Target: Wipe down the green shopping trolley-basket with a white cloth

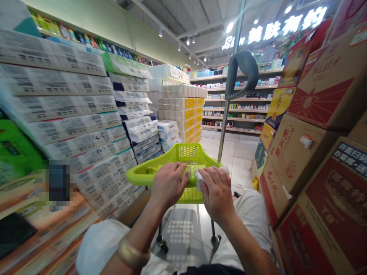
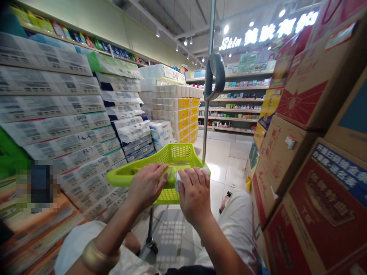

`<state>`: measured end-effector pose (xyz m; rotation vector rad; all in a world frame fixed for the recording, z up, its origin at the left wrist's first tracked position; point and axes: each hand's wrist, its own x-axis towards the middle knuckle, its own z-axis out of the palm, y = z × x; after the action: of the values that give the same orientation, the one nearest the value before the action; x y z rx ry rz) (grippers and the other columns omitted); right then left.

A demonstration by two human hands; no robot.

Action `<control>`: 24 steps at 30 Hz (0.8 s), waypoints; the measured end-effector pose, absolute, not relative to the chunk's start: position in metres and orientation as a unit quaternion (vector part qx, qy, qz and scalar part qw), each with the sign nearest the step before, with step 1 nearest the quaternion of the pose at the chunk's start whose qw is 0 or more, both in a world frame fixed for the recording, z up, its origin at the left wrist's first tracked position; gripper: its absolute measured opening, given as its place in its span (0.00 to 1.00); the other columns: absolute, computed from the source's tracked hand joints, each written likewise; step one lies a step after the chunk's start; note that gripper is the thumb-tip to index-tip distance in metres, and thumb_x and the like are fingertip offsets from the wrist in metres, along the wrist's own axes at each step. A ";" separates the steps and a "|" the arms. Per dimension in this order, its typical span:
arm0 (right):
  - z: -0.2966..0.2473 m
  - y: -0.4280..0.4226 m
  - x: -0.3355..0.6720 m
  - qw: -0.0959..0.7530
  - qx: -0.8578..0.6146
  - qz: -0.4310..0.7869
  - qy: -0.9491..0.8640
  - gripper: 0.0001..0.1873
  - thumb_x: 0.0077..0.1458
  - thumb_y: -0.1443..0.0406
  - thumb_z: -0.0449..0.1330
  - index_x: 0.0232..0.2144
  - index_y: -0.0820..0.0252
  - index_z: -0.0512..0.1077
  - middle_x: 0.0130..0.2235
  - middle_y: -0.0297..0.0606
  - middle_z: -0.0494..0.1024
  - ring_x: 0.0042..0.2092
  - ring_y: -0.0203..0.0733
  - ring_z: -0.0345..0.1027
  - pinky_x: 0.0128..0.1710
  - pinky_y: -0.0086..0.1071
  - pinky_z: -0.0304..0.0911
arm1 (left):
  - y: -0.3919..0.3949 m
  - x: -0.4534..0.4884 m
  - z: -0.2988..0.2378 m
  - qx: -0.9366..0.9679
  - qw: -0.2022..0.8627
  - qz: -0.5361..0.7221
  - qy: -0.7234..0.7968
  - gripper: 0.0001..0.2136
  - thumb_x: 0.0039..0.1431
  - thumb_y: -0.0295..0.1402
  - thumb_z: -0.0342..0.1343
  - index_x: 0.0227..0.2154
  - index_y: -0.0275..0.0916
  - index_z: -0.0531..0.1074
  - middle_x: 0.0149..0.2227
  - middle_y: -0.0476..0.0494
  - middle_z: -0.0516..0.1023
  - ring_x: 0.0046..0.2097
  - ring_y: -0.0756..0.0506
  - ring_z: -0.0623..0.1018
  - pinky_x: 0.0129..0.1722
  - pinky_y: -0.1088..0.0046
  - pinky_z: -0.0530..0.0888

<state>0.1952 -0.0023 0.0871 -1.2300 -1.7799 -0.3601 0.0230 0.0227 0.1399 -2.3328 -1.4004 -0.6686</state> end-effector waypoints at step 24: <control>0.077 0.026 0.232 0.646 -0.502 0.002 -0.574 0.20 0.65 0.59 0.43 0.43 0.60 0.72 0.44 0.44 0.74 0.48 0.44 0.66 0.51 0.41 0.61 | 0.021 0.024 0.140 -0.816 0.161 -0.261 -0.489 0.17 0.65 0.39 0.42 0.48 0.41 0.71 0.45 0.41 0.76 0.46 0.42 0.74 0.48 0.62 0.69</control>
<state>0.2321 0.0265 0.0770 -1.1431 -1.3066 0.0036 0.0240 0.0207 0.1403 -2.3304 -1.3971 -0.7460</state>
